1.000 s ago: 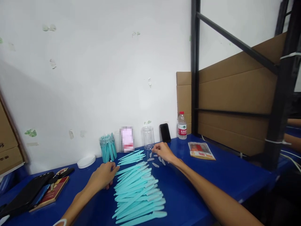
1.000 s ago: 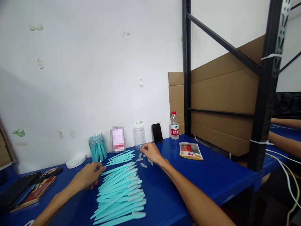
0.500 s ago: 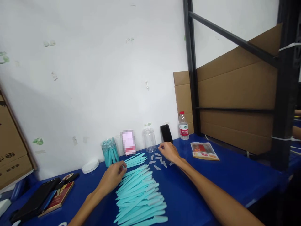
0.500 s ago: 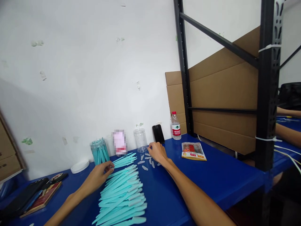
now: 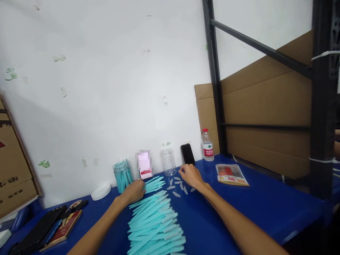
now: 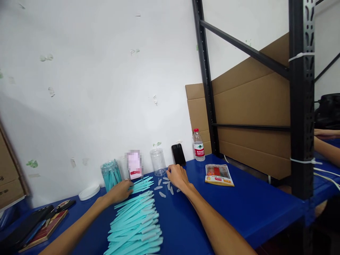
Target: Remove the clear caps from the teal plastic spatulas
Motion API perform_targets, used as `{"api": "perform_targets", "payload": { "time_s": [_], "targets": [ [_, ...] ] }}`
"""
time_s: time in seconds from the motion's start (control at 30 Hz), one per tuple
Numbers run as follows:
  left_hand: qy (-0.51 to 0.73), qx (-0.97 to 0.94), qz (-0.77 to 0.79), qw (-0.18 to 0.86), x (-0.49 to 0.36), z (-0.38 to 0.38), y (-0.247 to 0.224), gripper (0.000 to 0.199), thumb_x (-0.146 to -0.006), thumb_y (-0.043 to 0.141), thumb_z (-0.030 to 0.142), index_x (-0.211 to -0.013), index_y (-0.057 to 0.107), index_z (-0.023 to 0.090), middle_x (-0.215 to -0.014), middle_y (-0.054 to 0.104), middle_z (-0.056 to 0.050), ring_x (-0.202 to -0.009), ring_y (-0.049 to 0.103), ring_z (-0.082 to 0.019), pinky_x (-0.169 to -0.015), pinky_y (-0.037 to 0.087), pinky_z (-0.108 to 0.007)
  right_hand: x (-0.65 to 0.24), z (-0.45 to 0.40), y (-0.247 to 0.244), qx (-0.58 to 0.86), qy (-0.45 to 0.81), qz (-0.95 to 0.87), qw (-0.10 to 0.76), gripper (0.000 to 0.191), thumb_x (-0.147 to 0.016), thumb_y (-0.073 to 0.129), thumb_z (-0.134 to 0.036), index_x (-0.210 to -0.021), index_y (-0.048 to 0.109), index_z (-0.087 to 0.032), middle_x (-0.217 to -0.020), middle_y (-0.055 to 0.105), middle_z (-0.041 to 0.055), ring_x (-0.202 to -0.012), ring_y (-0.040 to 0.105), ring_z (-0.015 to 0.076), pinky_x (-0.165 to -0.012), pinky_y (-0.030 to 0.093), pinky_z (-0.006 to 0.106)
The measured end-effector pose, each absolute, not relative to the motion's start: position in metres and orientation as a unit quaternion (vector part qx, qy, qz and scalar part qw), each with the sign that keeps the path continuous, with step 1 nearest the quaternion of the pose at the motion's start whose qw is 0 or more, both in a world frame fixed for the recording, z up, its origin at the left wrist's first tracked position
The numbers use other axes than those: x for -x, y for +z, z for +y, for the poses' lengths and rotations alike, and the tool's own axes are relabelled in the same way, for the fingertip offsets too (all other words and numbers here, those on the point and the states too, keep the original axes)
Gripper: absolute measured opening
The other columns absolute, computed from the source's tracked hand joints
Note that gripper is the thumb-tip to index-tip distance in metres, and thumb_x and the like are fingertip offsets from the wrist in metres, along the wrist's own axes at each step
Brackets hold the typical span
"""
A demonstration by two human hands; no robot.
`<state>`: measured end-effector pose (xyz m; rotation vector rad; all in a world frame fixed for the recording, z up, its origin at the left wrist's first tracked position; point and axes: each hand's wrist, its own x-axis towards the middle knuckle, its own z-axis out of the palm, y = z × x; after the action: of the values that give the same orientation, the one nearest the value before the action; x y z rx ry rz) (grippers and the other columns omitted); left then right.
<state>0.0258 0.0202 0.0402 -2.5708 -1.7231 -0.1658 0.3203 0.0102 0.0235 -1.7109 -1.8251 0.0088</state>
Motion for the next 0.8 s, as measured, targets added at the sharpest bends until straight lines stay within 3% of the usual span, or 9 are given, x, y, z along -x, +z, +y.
{"api": "perform_targets", "payload": {
  "time_s": [0.27, 0.43, 0.6, 0.8],
  "targets": [
    [-0.021, 0.832, -0.552, 0.055, -0.029, 0.03, 0.037, 0.028, -0.081, 0.052, 0.021, -0.104, 0.067, 0.016, -0.113, 0.066, -0.014, -0.107, 0.061, -0.027, -0.088, 0.046, -0.033, -0.333, 0.014, 0.024, 0.68, -0.004, -0.667, 0.304, 0.024, -0.089, 0.05, -0.034, -0.088, 0.072, -0.022, -0.094, 0.072, 0.0092, -0.089, 0.067, 0.0238, -0.068, 0.041, 0.027],
    [-0.023, 0.835, -0.543, 0.084, -0.032, 0.031, 0.034, 0.036, -0.084, 0.048, 0.015, -0.117, 0.061, 0.016, -0.117, 0.064, -0.013, -0.111, 0.059, -0.024, -0.09, 0.045, -0.032, -0.335, 0.015, 0.023, 0.685, -0.001, -0.661, 0.306, 0.023, -0.089, 0.051, -0.033, -0.088, 0.072, -0.023, -0.093, 0.072, 0.0085, -0.088, 0.067, 0.0235, -0.068, 0.041, 0.026],
    [-0.022, 0.82, -0.559, 0.12, -0.036, 0.03, 0.032, 0.027, -0.094, 0.045, 0.024, -0.113, 0.061, 0.014, -0.116, 0.062, -0.014, -0.11, 0.058, -0.025, -0.092, 0.046, -0.039, -0.336, 0.014, 0.023, 0.686, 0.003, -0.661, 0.306, 0.024, -0.088, 0.051, -0.033, -0.089, 0.072, -0.023, -0.094, 0.072, 0.0088, -0.09, 0.067, 0.0232, -0.068, 0.041, 0.026],
    [0.013, 0.816, -0.563, 0.131, -0.04, 0.037, 0.033, 0.028, -0.092, 0.058, 0.035, -0.111, 0.06, 0.015, -0.112, 0.063, -0.007, -0.098, 0.063, -0.02, -0.085, 0.053, -0.042, -0.337, 0.016, 0.02, 0.685, 0.007, -0.663, 0.302, 0.023, -0.087, 0.052, -0.032, -0.087, 0.073, -0.023, -0.093, 0.072, 0.0089, -0.088, 0.067, 0.0228, -0.068, 0.041, 0.026]
  ]
}}
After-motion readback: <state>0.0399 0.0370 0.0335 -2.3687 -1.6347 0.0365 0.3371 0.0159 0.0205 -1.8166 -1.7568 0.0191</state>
